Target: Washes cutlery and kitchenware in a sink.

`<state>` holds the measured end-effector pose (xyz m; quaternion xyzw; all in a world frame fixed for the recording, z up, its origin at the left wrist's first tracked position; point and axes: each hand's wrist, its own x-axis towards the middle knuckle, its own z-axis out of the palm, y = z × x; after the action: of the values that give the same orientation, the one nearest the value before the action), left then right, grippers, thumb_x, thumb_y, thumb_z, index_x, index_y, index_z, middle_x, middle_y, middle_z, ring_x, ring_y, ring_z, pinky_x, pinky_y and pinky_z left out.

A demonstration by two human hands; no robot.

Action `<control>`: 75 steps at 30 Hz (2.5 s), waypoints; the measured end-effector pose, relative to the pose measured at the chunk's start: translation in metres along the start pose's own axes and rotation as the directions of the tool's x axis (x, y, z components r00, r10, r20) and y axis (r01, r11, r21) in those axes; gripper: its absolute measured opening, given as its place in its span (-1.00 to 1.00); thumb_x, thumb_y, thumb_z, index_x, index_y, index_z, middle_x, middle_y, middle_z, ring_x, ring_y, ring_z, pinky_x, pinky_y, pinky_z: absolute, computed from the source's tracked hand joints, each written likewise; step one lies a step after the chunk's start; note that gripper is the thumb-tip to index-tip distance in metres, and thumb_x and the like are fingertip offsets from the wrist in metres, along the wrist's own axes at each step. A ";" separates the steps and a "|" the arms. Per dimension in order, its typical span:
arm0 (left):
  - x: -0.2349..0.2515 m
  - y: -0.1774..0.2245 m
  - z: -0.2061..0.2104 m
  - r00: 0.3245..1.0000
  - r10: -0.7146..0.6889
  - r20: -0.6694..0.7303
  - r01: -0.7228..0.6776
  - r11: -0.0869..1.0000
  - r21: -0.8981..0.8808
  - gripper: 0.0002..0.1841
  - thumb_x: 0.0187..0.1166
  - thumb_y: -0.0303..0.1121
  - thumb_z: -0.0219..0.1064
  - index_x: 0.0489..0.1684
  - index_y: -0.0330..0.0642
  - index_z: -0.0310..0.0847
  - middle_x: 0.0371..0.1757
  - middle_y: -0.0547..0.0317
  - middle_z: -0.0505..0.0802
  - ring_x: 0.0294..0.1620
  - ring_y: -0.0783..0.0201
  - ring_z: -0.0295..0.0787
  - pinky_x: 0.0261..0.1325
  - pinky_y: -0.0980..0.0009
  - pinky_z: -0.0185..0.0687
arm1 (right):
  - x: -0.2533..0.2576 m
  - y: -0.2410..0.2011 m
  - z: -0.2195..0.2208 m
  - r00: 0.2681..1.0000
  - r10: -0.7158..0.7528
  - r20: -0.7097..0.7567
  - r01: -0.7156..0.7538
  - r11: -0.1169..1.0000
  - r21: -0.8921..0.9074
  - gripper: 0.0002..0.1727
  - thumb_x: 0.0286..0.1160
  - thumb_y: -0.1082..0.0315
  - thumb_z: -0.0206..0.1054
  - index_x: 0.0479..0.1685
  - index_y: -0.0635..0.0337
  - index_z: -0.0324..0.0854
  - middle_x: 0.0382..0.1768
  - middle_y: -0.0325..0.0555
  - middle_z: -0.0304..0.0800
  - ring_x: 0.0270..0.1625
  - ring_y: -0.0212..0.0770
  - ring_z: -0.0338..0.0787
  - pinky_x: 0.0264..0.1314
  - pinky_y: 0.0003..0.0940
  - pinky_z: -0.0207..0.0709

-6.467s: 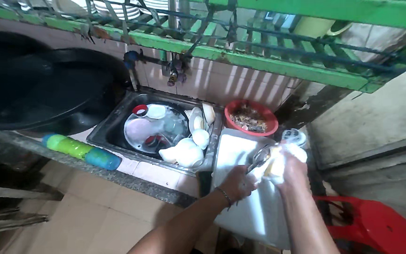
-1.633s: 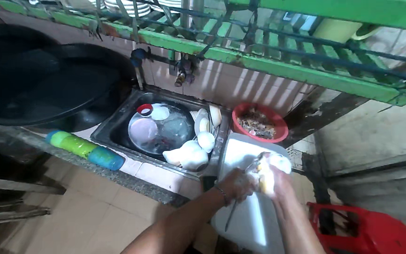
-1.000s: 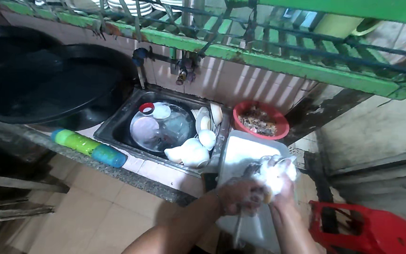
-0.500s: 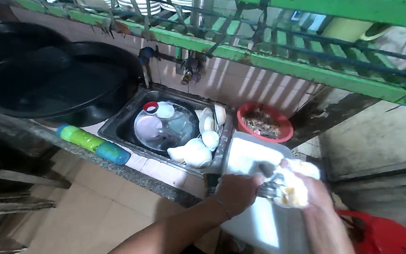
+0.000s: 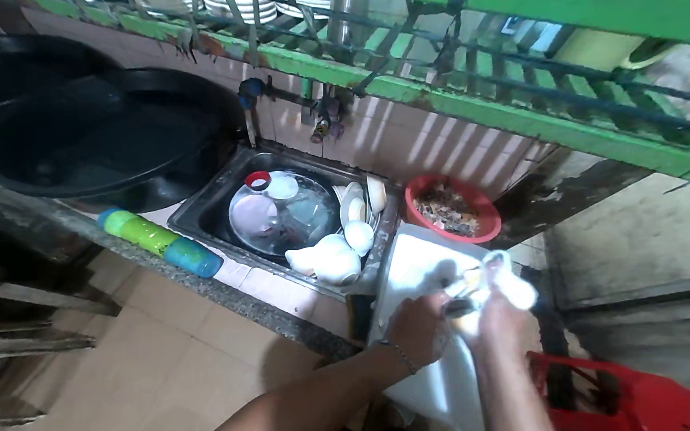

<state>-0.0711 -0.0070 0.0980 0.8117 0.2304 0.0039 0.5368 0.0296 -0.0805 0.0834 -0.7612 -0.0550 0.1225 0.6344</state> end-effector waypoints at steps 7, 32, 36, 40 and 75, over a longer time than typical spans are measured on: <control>0.006 -0.026 -0.023 0.983 -0.118 -0.141 0.121 0.992 0.017 -0.69 0.71 -0.30 0.30 0.26 -0.27 0.70 0.17 -0.18 0.82 0.24 -0.08 0.77 0.36 -0.07 0.62 | -0.005 0.004 -0.009 0.905 0.150 0.397 -0.018 0.948 -0.318 -0.76 0.70 0.40 0.23 0.13 0.41 0.60 -0.30 -0.02 0.76 -0.32 -0.26 0.77 -0.21 -0.27 0.71; 0.038 -0.054 -0.037 0.987 0.029 -0.160 -0.017 0.997 0.075 -0.66 0.70 -0.52 0.22 0.35 -0.54 0.58 0.25 -0.41 0.77 0.32 -0.20 0.73 0.48 -0.03 0.54 | 0.022 0.022 0.013 0.933 0.265 0.245 -0.291 0.953 0.078 -0.63 0.80 0.16 0.18 0.42 0.13 0.52 -0.09 -0.09 0.77 -0.17 -0.29 0.78 -0.20 -0.32 0.69; 0.023 -0.010 -0.008 0.993 -0.096 0.072 0.077 0.970 0.229 -0.64 0.85 -0.35 0.05 0.45 -0.35 0.51 0.22 -0.35 0.79 0.31 -0.24 0.76 0.38 -0.15 0.61 | 0.033 0.019 0.008 0.978 0.014 0.206 0.040 0.966 -0.255 -0.63 0.64 0.34 0.36 0.33 0.31 0.58 -0.06 0.03 0.79 -0.11 -0.21 0.80 0.00 -0.16 0.72; 0.027 -0.005 -0.006 0.993 -0.118 -0.029 0.121 0.942 0.314 -0.67 0.83 -0.36 0.03 0.33 -0.28 0.64 0.16 -0.24 0.84 0.25 -0.19 0.80 0.27 -0.16 0.66 | 0.032 0.024 0.008 0.966 -0.100 0.238 0.216 0.816 -0.536 -0.56 0.65 0.25 0.38 0.32 0.42 0.59 0.17 0.36 0.76 0.27 0.23 0.75 0.40 0.28 0.51; 0.017 -0.014 -0.005 0.996 -0.068 -0.050 0.078 0.971 0.228 -0.71 0.75 -0.34 0.17 0.24 -0.26 0.68 0.06 -0.21 0.85 0.17 -0.15 0.80 0.24 -0.11 0.65 | 0.021 0.028 0.011 0.960 0.218 0.173 -0.274 0.848 0.453 -0.63 0.87 0.00 0.00 0.08 0.09 0.53 -0.33 -0.21 0.73 -0.32 -0.32 0.79 -0.30 -0.30 0.75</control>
<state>-0.0620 0.0084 0.0841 0.8590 0.2701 -0.0256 0.4342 0.0451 -0.0708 0.0513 -0.5758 0.0384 0.2561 0.7755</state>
